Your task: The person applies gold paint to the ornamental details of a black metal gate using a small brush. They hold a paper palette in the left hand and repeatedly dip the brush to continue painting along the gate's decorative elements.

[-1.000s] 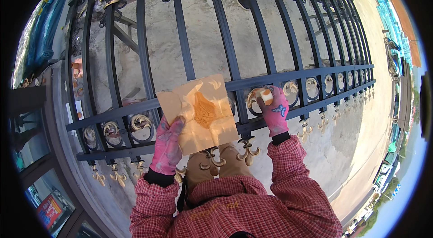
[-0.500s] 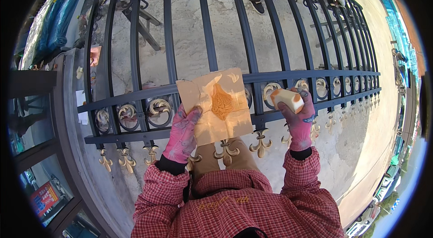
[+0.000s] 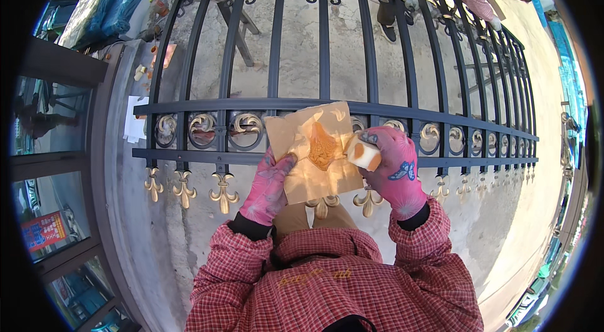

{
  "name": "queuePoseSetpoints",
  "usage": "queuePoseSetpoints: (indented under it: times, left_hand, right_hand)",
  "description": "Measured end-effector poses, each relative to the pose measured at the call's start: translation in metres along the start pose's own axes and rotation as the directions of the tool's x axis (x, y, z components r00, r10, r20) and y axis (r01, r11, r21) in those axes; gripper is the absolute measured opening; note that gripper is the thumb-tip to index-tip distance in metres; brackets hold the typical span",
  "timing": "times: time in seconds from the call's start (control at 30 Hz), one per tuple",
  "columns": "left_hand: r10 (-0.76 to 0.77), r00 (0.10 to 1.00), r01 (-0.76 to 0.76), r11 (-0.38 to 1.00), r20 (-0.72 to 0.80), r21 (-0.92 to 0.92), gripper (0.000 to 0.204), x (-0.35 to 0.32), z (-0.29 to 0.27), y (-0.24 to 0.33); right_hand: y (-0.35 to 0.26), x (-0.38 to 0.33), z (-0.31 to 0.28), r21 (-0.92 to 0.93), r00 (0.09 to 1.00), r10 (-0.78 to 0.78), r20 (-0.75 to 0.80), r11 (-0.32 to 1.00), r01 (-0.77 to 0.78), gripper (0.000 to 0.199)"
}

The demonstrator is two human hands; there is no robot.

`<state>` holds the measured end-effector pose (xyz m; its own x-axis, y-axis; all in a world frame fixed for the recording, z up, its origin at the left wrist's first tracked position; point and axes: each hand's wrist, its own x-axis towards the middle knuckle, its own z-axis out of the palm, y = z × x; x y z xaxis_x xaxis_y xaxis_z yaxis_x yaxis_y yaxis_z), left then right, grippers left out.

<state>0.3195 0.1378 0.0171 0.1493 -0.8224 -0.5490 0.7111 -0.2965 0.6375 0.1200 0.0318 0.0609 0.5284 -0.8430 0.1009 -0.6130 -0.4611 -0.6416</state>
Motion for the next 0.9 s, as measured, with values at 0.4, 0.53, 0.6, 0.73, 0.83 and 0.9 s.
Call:
queuePoseSetpoints:
  times: [0.4, 0.53, 0.6, 0.73, 0.83, 0.9]
  left_hand:
    - [0.0, 0.998, -0.004, 0.997, -0.058, -0.081, 0.036, -0.001, -0.031, 0.024]
    - [0.018, 0.999, -0.018, 1.0, -0.049, -0.004, 0.034, 0.006, -0.052, 0.039]
    - [0.029, 0.999, -0.029, 1.0, -0.017, 0.009, 0.036, 0.008, -0.063, 0.045]
    - [-0.003, 1.0, 0.004, 0.999, -0.031, 0.032, 0.038, 0.014, -0.059, 0.06]
    - [0.001, 1.0, -0.002, 0.999, 0.009, 0.041, 0.039, 0.018, -0.075, 0.063]
    - [0.021, 0.998, -0.024, 0.999, 0.056, 0.044, 0.04, 0.02, -0.085, 0.065]
  right_hand:
    - [0.063, -0.031, 0.04, 0.395, 0.836, 0.514, -0.192, 0.82, -0.413, 0.038]
    - [0.08, -0.028, 0.088, 0.332, 0.77, 0.593, -0.237, 0.794, -0.509, 0.039]
    - [0.091, -0.02, 0.108, 0.259, 0.772, 0.552, -0.316, 0.833, -0.489, 0.038]
    - [0.117, -0.004, 0.136, 0.244, 0.733, 0.572, -0.368, 0.82, -0.518, 0.035]
    - [0.111, 0.003, 0.137, 0.114, 0.766, 0.598, -0.236, 0.8, -0.589, 0.034]
    - [0.104, 0.002, 0.127, 0.221, 0.744, 0.636, -0.207, 0.771, -0.597, 0.035]
